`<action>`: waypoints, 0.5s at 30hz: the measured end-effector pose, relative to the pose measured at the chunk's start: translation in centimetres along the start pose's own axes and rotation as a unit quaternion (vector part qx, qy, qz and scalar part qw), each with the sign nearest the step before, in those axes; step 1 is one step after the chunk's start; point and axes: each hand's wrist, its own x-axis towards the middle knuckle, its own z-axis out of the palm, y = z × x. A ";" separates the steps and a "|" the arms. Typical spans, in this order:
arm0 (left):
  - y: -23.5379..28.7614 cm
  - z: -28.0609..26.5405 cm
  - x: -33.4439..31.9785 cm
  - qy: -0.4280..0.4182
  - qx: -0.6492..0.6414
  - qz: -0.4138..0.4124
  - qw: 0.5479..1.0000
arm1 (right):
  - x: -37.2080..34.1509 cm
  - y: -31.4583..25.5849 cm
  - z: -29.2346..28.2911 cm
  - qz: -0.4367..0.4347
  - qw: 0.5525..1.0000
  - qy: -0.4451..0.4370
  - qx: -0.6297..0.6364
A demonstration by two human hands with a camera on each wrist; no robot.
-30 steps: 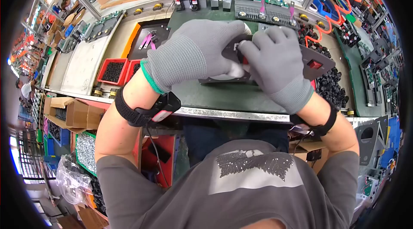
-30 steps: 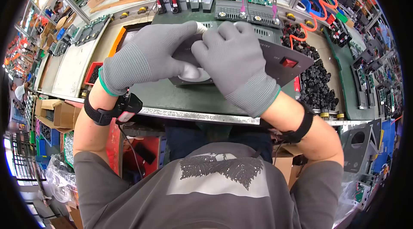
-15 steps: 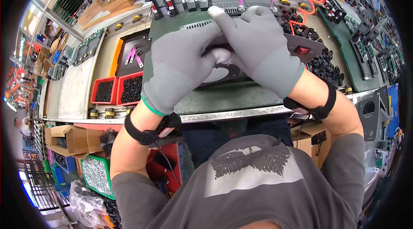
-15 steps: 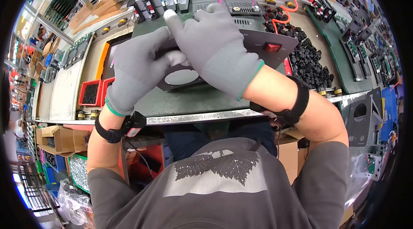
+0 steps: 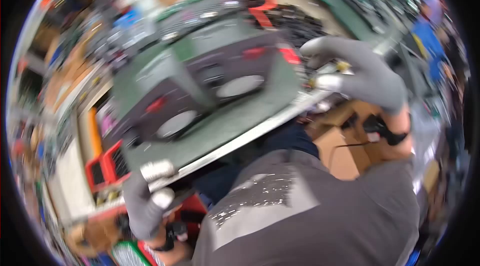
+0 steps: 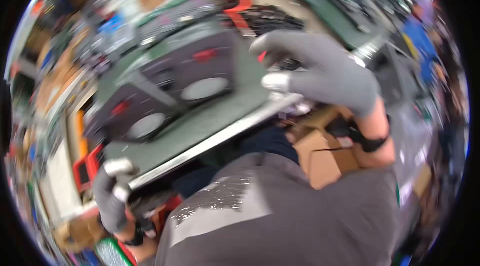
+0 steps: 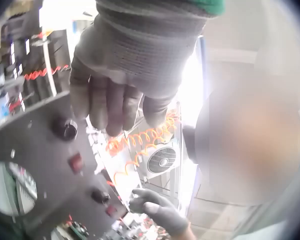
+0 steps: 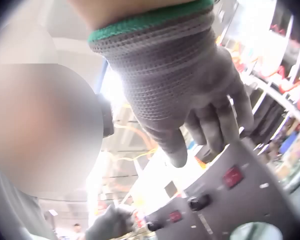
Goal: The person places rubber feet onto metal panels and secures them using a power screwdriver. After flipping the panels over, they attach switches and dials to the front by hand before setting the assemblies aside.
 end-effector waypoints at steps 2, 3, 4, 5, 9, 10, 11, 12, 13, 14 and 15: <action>-2.2 3.3 1.1 -0.105 0.098 -0.056 0.988 | -4.2 4.8 -2.5 0.149 0.984 -0.089 -0.049; -3.1 5.1 1.0 -0.101 0.044 -0.123 0.986 | -7.2 9.6 -2.5 0.155 0.985 -0.078 -0.014; -4.6 6.4 1.6 -0.134 0.074 -0.090 0.984 | -10.1 13.1 -3.3 0.196 0.976 -0.079 -0.046; -5.8 7.5 2.2 -0.157 0.107 -0.057 0.980 | -13.3 16.8 -4.0 0.283 0.956 -0.077 0.025; -6.0 10.6 4.7 -0.209 0.097 -0.065 0.971 | -24.3 24.0 -3.5 0.568 0.819 0.061 0.060; -5.6 11.1 5.3 -0.213 0.104 -0.076 0.968 | -27.6 26.6 -3.1 0.572 0.815 0.065 0.068; -5.3 11.7 5.9 -0.218 0.112 -0.086 0.966 | -31.1 29.5 -2.3 0.581 0.788 0.116 0.167; -5.2 12.2 6.5 -0.227 0.117 -0.084 0.963 | -33.9 32.3 -1.2 0.582 0.751 0.165 0.263; -5.3 12.8 7.1 -0.228 0.147 -0.084 0.959 | -35.7 34.9 0.0 0.584 0.747 0.169 0.269; -5.2 13.3 7.6 -0.227 0.177 -0.085 0.954 | -37.2 37.4 1.3 0.615 0.718 0.159 0.286; -5.0 13.6 8.0 -0.234 0.194 -0.112 0.946 | -37.6 39.1 2.5 0.643 0.688 0.147 0.301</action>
